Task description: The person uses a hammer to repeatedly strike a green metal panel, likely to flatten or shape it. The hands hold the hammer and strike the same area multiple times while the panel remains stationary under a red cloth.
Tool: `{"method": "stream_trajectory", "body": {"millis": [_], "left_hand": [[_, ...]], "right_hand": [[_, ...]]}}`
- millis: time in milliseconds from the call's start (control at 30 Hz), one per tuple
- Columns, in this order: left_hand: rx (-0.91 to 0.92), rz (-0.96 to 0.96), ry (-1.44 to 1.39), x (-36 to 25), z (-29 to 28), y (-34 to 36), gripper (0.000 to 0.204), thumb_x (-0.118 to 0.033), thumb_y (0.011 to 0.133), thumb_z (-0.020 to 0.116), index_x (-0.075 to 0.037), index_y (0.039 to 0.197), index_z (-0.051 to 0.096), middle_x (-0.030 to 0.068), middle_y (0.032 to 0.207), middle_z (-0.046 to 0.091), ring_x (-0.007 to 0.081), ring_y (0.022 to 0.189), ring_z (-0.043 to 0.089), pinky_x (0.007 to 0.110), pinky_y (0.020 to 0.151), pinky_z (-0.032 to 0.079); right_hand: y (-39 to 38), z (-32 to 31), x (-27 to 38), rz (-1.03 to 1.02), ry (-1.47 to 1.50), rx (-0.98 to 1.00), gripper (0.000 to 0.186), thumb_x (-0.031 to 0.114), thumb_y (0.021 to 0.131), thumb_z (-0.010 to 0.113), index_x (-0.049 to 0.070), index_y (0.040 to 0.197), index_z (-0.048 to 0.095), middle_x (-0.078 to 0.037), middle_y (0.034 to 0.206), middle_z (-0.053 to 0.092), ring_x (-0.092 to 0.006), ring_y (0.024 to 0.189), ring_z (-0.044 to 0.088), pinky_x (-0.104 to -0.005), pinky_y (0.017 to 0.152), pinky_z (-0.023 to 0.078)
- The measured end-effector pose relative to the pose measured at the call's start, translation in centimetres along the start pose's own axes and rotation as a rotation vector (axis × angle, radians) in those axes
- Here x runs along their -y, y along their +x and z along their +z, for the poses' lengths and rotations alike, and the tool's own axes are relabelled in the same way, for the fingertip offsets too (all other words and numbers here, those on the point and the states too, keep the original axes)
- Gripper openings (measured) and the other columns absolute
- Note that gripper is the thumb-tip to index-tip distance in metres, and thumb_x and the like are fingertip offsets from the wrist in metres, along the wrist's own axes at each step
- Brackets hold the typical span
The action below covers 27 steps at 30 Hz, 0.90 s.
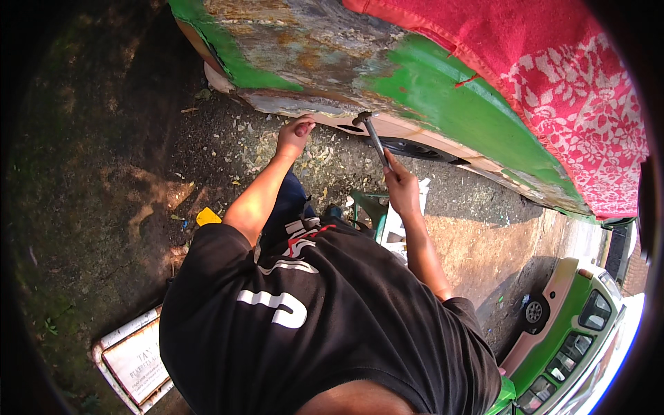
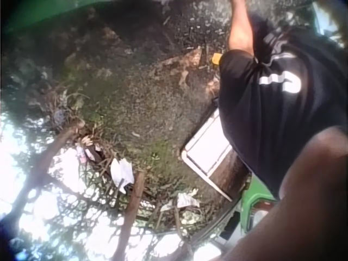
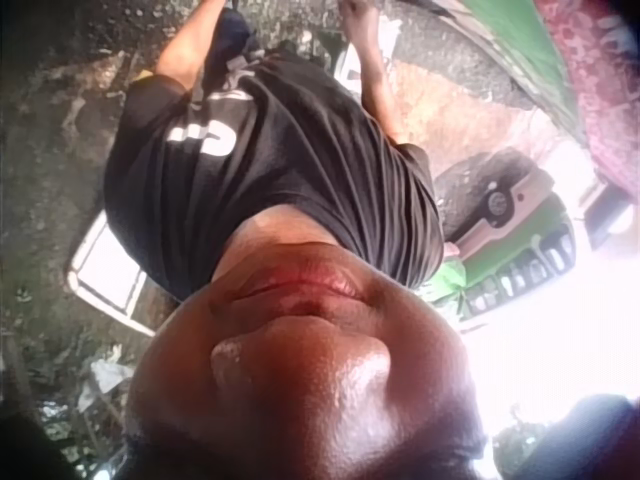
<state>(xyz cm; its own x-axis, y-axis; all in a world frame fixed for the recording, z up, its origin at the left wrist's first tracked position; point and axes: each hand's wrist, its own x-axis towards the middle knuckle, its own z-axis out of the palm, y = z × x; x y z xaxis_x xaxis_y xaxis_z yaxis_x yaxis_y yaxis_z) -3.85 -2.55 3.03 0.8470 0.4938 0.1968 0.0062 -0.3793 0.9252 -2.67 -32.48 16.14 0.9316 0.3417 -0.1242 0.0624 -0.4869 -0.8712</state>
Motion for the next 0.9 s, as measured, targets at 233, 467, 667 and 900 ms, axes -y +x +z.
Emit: {"method": "stream_trajectory", "body": {"millis": [233, 467, 667, 900], "left_hand": [[-0.059, -0.037, -0.037, 0.3, 0.3, 0.6, 0.014, -0.007, 0.083, 0.076, -0.006, 0.096, 0.071, 0.0095, 0.106, 0.073, 0.0193, 0.095, 0.070, 0.030, 0.085, 0.054], [-0.068, -0.114, 0.005, -0.3, 0.7, 1.1, 0.013, -0.011, 0.085, 0.074, -0.003, 0.095, 0.072, 0.0090, 0.103, 0.074, 0.0161, 0.093, 0.070, 0.029, 0.083, 0.053], [0.031, -0.149, 0.093, -1.4, 0.0, 2.9, 0.013, -0.013, 0.086, 0.074, -0.004, 0.095, 0.072, 0.0089, 0.101, 0.074, 0.0163, 0.087, 0.070, 0.031, 0.077, 0.054], [-0.029, -0.054, 0.062, 5.3, 1.3, 4.3, 0.020, -0.023, 0.088, 0.068, -0.004, 0.095, 0.071, 0.0204, 0.086, 0.069, 0.0371, 0.083, 0.067, 0.042, 0.068, 0.052]], "right_hand": [[-0.3, -0.3, 1.3, 0.112, -0.022, 0.046, 0.043, 0.013, 0.097, 0.059, 0.016, 0.139, 0.056, 0.007, 0.069, 0.041, -0.0050, 0.064, 0.035, -0.0226, 0.056, 0.034], [-0.3, 0.0, 1.4, 0.095, -0.030, 0.043, 0.043, 0.013, 0.097, 0.059, 0.015, 0.139, 0.056, 0.005, 0.075, 0.050, -0.0046, 0.066, 0.038, -0.0217, 0.059, 0.037], [0.7, 1.8, 5.2, -0.170, 0.011, 0.053, 0.042, 0.008, 0.095, 0.060, 0.012, 0.137, 0.058, -0.005, 0.088, 0.062, -0.0129, 0.071, 0.048, -0.0259, 0.066, 0.044], [2.5, 5.0, 7.5, -0.636, -0.123, 0.051, 0.046, -0.003, 0.090, 0.062, 0.005, 0.135, 0.058, -0.019, 0.080, 0.063, -0.0288, 0.061, 0.056, -0.0301, 0.061, 0.047]]}}
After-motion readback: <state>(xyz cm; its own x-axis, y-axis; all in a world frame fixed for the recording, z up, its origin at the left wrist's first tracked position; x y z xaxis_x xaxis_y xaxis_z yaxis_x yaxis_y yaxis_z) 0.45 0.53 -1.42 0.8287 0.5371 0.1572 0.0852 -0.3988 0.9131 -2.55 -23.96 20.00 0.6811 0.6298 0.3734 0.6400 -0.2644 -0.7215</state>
